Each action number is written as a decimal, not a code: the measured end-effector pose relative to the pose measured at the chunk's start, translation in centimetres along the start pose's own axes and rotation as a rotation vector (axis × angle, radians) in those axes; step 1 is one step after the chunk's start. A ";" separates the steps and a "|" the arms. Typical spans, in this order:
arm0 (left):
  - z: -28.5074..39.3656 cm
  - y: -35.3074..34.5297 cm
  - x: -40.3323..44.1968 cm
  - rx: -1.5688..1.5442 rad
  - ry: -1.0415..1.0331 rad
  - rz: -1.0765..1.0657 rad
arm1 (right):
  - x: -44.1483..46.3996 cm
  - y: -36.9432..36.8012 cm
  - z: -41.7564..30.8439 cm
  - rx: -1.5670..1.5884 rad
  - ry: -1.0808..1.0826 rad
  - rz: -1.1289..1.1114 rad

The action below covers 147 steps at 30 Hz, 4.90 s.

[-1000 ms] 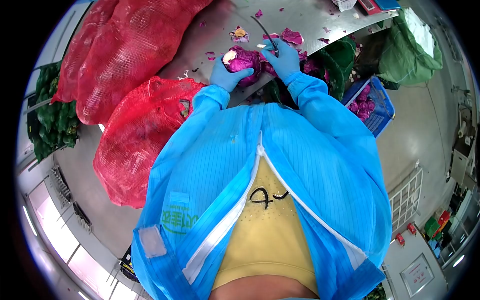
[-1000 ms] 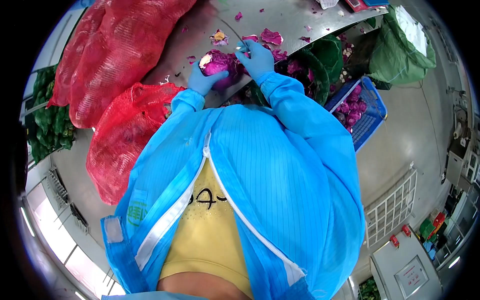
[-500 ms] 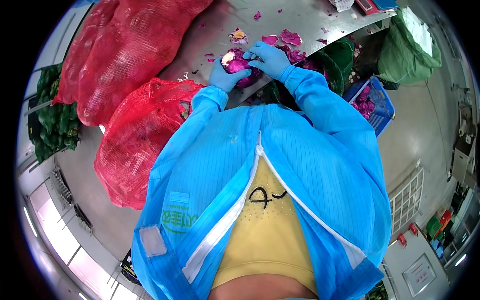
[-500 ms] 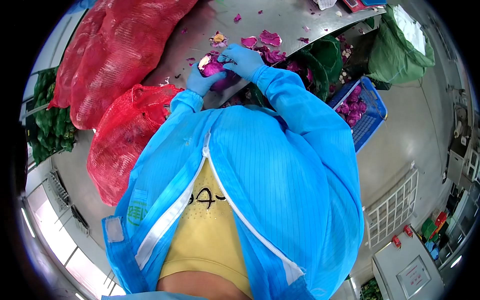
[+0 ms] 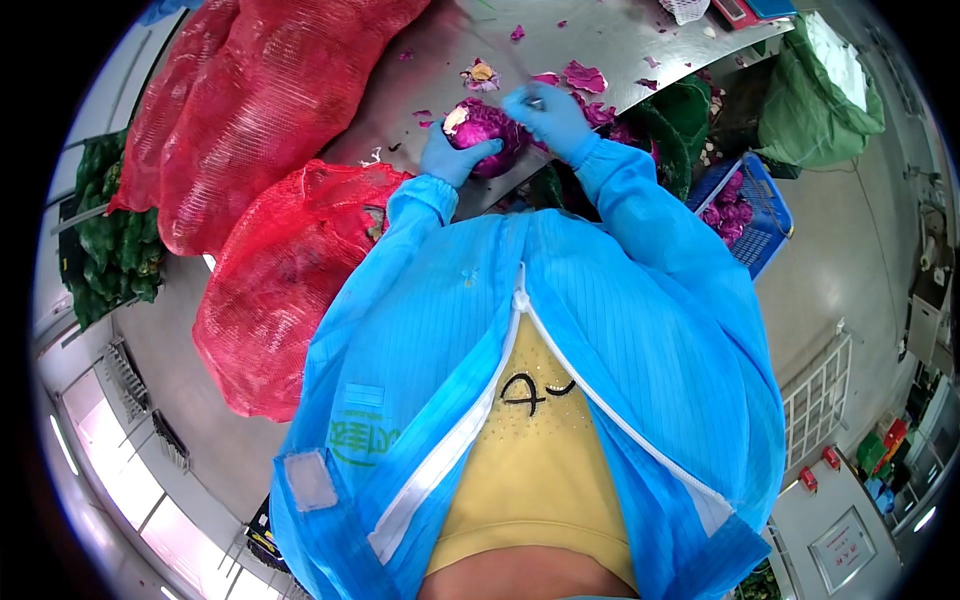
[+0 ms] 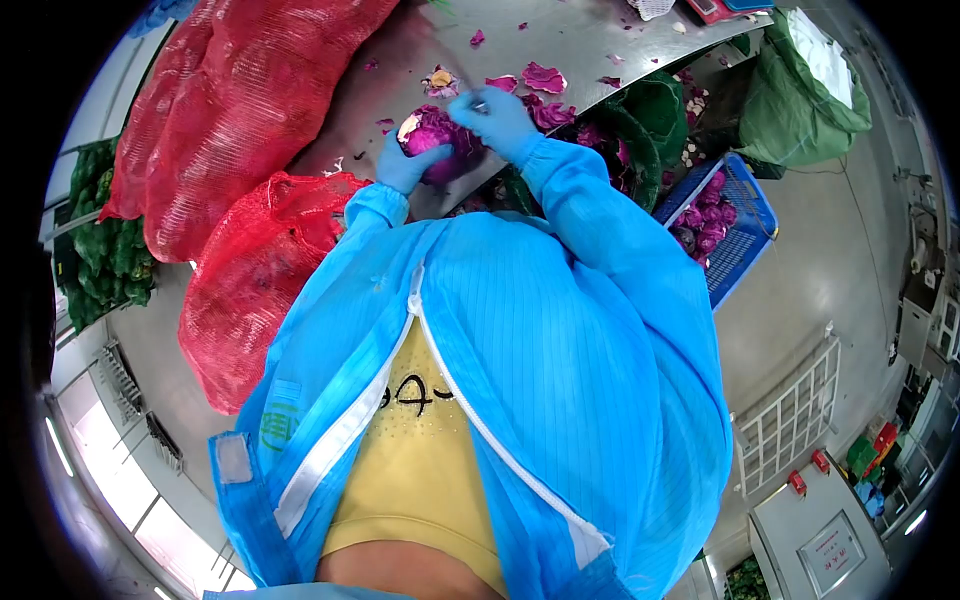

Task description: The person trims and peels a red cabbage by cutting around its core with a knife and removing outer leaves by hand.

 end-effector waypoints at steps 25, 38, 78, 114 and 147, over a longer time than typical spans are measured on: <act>0.3 -0.1 -1.8 -0.269 -0.036 -0.024 | -3.3 -1.6 2.3 -0.266 -0.122 0.126; -3.6 -1.4 -0.5 -0.820 0.253 0.103 | -3.1 -1.4 1.4 -0.399 0.010 0.346; -5.8 0.8 -2.8 -0.968 0.053 -0.070 | -2.4 -4.1 3.8 -0.147 -0.314 0.096; -2.9 3.6 0.4 -0.440 -0.205 -0.489 | -0.1 -2.6 4.2 0.253 -0.408 -0.292; -2.8 1.1 0.3 -0.911 0.088 -0.294 | 1.6 -2.0 1.0 -0.312 0.259 -0.141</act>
Point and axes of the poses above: each hand's wrist, its own x-axis towards the middle knuckle, its own y-axis out of the back of the hand, z = x × y, the point moved 3 cm from there along x, towards the middle knuckle, and after that the axes turned 1 degree about -y, right-handed, at the moved point
